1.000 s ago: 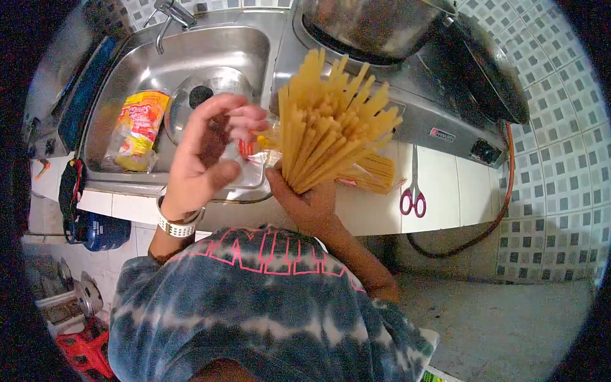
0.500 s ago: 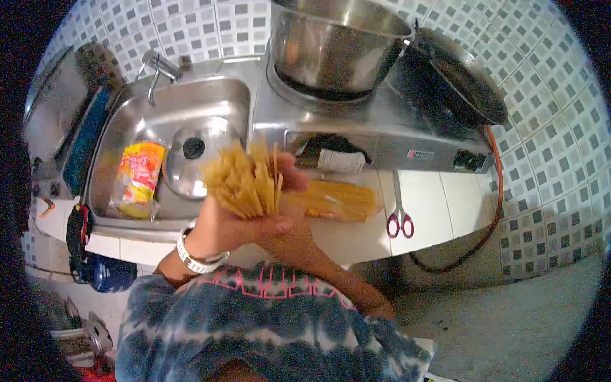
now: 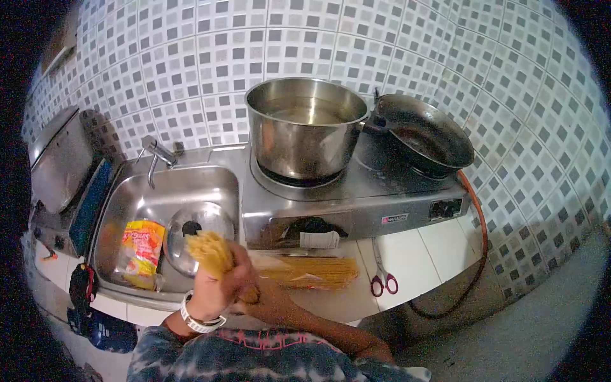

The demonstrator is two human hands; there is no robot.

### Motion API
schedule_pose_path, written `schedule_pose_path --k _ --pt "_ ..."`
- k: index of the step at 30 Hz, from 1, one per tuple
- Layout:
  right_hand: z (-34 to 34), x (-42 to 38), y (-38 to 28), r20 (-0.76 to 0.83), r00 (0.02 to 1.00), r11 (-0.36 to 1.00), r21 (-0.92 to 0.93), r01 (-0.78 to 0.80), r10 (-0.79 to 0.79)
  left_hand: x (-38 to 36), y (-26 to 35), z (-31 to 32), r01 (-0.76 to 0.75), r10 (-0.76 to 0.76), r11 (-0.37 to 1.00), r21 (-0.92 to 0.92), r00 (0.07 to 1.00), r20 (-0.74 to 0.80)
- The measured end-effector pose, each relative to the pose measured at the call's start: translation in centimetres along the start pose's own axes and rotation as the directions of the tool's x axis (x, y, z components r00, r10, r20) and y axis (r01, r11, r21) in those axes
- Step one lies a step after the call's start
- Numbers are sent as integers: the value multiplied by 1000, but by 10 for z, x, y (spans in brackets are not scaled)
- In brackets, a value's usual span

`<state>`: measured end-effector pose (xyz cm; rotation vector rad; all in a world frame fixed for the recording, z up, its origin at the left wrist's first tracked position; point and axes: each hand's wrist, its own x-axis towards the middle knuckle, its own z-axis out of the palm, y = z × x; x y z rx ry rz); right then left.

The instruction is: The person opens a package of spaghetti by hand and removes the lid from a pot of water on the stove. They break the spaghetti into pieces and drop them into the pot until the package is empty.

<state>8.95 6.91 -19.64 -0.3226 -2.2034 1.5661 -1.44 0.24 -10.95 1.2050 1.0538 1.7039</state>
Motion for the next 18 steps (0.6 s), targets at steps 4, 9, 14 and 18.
schedule_pose_path --k 4,9,14,18 --pt "-2 16 -46 58 998 998 58 36 -39 -1 16 -4 -114 106 930 -350 993 -44" --pt "-15 39 -108 181 982 994 -99 -40 58 11 54 -14 -312 321 750 -583 943 -92" --pt "-47 74 -151 245 969 953 -289 96 -24 40 83 -24 -432 489 598 -675 864 -120" --pt "-84 107 -135 230 936 707 -614 351 -265 85 77 -57 -324 417 574 -752 906 -73"
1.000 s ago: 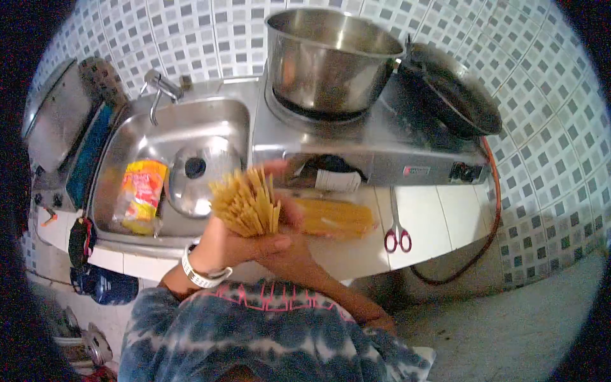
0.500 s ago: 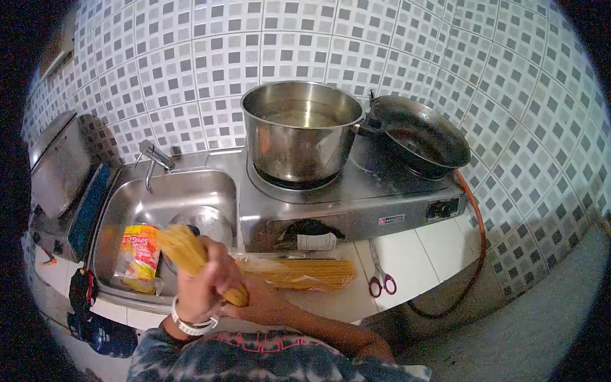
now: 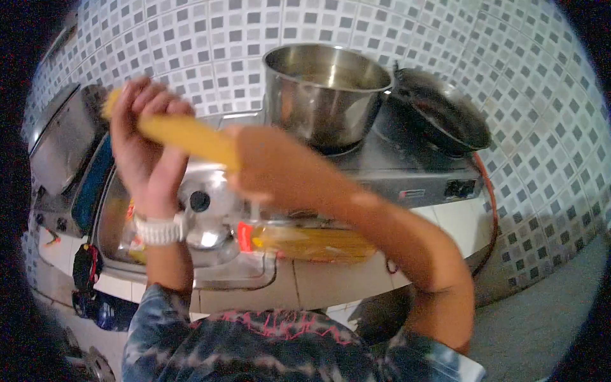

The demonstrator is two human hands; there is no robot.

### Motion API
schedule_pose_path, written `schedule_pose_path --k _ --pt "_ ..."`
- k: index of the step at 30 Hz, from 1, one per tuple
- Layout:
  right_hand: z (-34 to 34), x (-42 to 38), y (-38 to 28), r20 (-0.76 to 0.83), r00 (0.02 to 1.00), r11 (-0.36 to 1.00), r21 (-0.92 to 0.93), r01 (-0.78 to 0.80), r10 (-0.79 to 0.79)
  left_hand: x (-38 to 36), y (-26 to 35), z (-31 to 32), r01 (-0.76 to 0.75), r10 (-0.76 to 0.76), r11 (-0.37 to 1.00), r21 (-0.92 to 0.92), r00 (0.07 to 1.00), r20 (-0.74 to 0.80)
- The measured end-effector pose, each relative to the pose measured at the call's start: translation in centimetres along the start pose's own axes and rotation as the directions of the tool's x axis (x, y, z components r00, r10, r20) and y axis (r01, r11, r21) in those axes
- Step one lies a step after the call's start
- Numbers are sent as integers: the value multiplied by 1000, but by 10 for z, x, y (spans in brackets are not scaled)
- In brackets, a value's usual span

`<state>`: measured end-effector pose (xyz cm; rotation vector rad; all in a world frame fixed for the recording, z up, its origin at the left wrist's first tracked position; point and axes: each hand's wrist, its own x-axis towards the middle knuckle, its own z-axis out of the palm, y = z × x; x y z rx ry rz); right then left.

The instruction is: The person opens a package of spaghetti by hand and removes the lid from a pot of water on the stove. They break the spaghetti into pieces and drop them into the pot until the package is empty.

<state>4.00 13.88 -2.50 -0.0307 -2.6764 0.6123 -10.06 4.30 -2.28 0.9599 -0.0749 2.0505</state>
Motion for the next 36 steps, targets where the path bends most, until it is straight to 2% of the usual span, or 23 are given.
schedule_pose_path --k 1,2,4,6,7,8,9,10,11,12,14,16,17,20,23,26,29,32,36 --pt "-4 0 -3 27 981 981 28 -193 192 10 3 -14 -16 16 1000 12 1000 -19" --pt "-9 -1 -7 63 924 924 45 -380 377 18 3 -24 -56 59 998 21 985 -160" --pt "-2 -8 23 -9 948 944 -91 -317 318 30 7 -49 -118 132 991 62 933 -334" --pt "2 -18 50 -83 962 934 -232 -271 259 42 12 -82 -163 317 916 365 853 -415" --pt "2 -21 58 -118 966 918 -304 -255 229 38 7 -79 -140 393 758 637 878 -274" --pt "2 -23 65 -114 965 897 -357 -260 235 32 -1 -75 -134 413 523 842 904 -113" --pt "0 -25 69 -112 964 872 -410 -266 241 27 -9 -71 -150 378 237 960 924 52" --pt "0 -25 74 -106 963 845 -462 -270 249 21 -18 -75 -322 96 -128 938 937 335" --pt "1 -24 79 -122 967 826 -503 -254 223 12 -30 -59 -463 -142 -404 789 884 446" --pt "4 -21 83 -131 972 806 -543 -236 197 6 -44 -57 -572 -338 -597 563 816 469" --pt "8 -14 86 -114 976 782 -585 -217 186 4 -68 -72 -671 -445 -672 313 704 553" --pt "6 -3 83 -79 974 773 -596 -215 211 14 -80 -85 -583 -382 -694 424 796 469" --pt "5 0 84 -124 961 766 -582 -274 249 19 -84 -88 -536 -351 -702 469 833 428" --pt "-6 2 73 -192 967 692 -675 -255 168 30 -85 -87 -558 -347 -686 467 815 464" --pt "-3 1 67 -321 942 584 -747 -318 104 32 -86 -78 -508 -288 -696 508 844 452" --pt "-3 5 67 -304 943 539 -776 -327 135 28 -89 -79 -446 -207 -701 556 874 440" --pt "7 -7 62 -259 966 598 -771 -218 18 8 -82 -75 -446 -185 -680 582 873 452" --pt "13 -24 36 -175 978 694 -690 -207 117 -16 -67 -59 -502 -227 -634 588 848 479" --pt "11 -30 12 -123 982 729 -658 -190 144 -27 -53 -41 -561 -246 -581 590 812 530"
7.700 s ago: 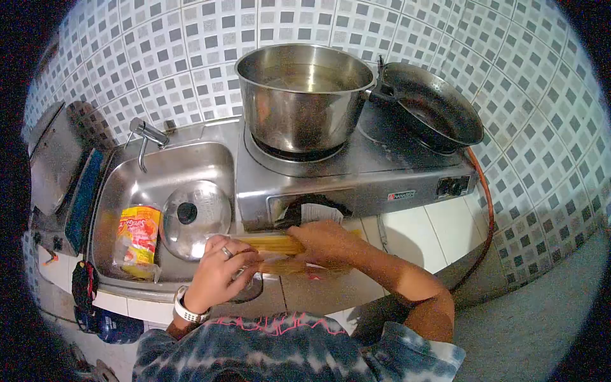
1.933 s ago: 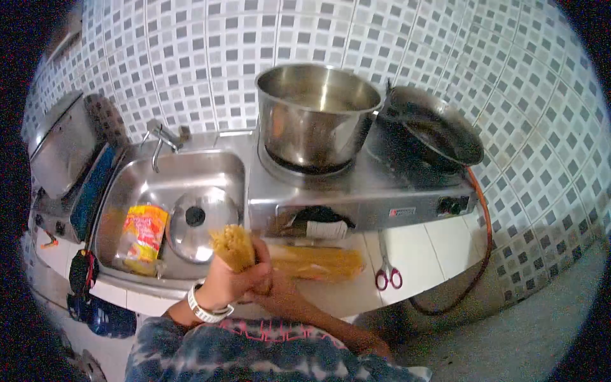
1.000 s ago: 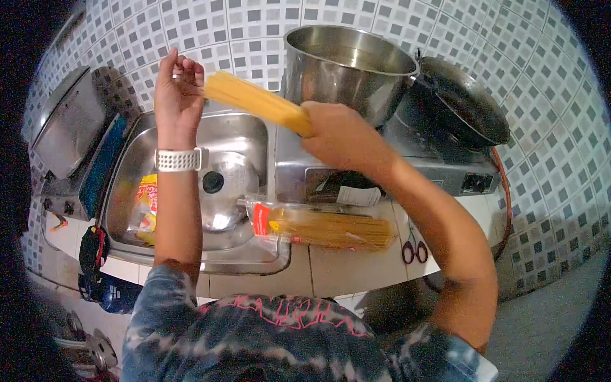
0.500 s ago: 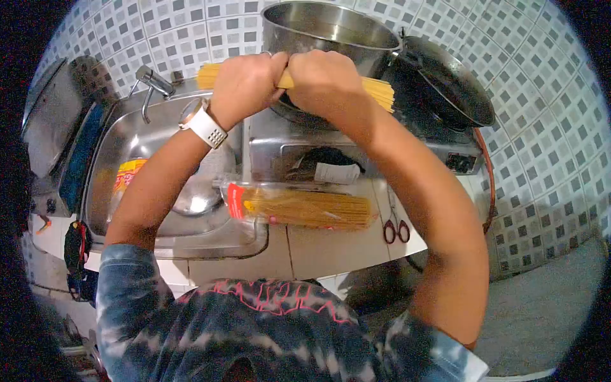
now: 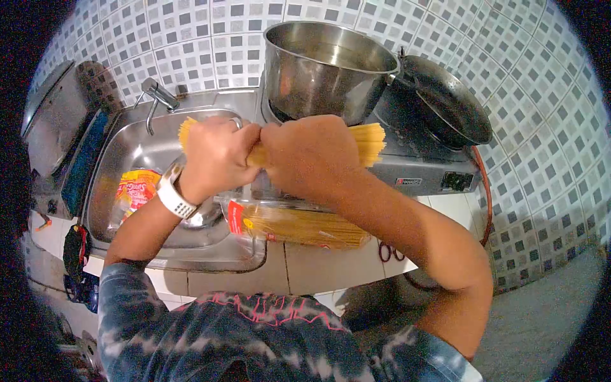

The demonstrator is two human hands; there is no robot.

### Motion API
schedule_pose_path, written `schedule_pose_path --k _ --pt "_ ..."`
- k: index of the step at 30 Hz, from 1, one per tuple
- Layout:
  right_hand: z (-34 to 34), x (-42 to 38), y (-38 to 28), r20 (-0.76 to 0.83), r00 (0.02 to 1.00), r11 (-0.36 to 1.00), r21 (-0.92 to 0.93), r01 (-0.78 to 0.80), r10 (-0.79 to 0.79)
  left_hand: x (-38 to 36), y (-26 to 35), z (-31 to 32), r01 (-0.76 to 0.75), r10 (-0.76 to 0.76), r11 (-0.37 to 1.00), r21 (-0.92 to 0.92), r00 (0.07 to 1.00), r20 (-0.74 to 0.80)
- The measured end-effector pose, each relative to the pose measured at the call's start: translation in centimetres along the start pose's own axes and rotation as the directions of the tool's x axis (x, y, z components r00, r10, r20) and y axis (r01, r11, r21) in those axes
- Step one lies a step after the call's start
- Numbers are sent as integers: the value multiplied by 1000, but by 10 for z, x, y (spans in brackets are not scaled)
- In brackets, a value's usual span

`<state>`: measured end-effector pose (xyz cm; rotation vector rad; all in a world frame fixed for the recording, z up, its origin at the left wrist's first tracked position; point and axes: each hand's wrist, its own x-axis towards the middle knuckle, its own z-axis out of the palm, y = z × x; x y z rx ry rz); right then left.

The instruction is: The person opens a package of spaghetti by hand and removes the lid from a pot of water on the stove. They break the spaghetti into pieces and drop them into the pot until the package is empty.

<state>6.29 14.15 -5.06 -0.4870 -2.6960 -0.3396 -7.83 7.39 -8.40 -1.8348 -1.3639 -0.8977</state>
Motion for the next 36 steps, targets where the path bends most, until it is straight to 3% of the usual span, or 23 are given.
schedule_pose_path --k 7,17,26,36 --pt "1 -2 -4 106 994 999 -21 26 -24 -7 -2 -3 -9 9 1000 -1 992 122" --pt "14 -5 5 161 986 999 39 34 -40 -15 -3 14 -23 33 998 -57 984 173" --pt "34 -10 10 83 993 993 91 72 -80 -19 0 18 -62 70 996 -59 986 153" --pt "34 -14 13 -104 965 967 62 246 -239 -22 3 13 -98 93 995 16 978 189"
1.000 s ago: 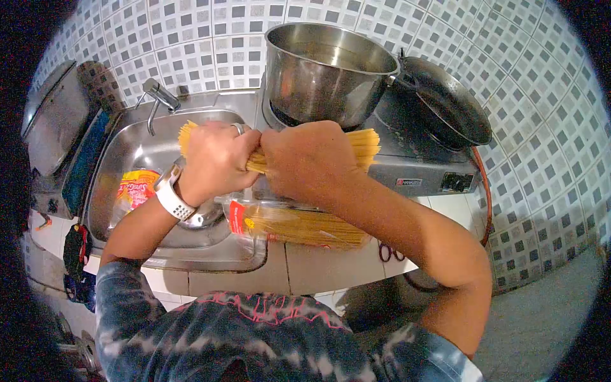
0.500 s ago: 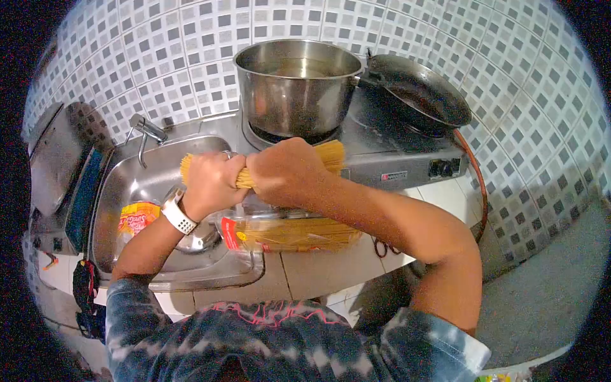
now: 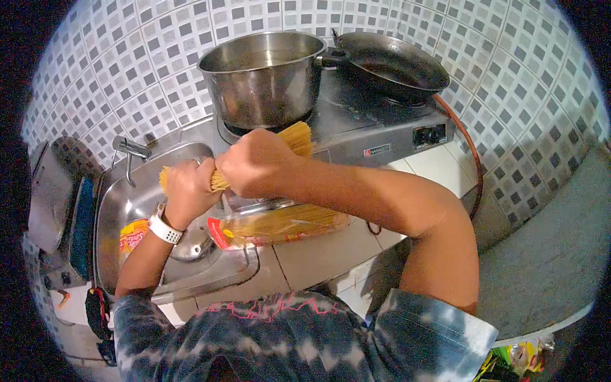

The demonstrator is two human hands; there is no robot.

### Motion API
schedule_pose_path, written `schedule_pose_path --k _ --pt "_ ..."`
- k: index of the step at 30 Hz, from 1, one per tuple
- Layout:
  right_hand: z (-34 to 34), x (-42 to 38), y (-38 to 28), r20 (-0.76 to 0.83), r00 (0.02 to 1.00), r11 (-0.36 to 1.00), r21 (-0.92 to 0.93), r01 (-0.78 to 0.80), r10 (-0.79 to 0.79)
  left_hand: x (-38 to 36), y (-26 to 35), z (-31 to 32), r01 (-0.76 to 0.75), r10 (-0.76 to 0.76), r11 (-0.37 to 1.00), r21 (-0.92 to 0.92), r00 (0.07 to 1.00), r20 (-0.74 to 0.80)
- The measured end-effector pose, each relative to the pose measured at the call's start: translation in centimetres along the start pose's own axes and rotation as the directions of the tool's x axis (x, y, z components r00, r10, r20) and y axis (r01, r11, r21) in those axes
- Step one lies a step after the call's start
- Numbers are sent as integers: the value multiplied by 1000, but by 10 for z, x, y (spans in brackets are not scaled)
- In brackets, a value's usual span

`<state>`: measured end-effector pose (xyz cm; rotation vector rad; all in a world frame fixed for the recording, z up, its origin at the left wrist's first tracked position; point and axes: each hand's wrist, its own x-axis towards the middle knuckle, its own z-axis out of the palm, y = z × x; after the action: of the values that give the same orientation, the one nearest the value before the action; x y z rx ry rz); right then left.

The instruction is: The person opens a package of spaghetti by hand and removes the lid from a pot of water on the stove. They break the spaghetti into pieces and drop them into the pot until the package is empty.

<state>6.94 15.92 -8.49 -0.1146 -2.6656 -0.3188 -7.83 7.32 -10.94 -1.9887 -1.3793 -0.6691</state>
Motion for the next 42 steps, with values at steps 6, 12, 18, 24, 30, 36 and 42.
schedule_pose_path --k 6,12,18,24,30,36,42 --pt "3 -3 0 -43 999 1000 1 26 -26 1 3 -4 -8 8 1000 2 1000 8" --pt "9 -7 4 -104 991 996 -16 84 -85 -3 2 6 5 -5 1000 -10 1000 13" --pt "12 -7 6 -44 997 998 1 71 -71 -4 1 8 14 -12 998 -63 1000 24" --pt "14 -8 4 -105 986 991 -57 123 -128 -11 -2 14 33 -31 998 -61 999 31" --pt "18 -6 5 -74 990 993 -40 115 -117 -10 0 12 40 -40 995 -88 999 7" --pt "14 -5 1 39 999 1000 10 18 -18 -14 0 16 60 -58 995 -83 998 17" --pt "6 -2 -2 137 986 993 63 -102 92 -8 -1 11 78 -74 987 -140 997 29"
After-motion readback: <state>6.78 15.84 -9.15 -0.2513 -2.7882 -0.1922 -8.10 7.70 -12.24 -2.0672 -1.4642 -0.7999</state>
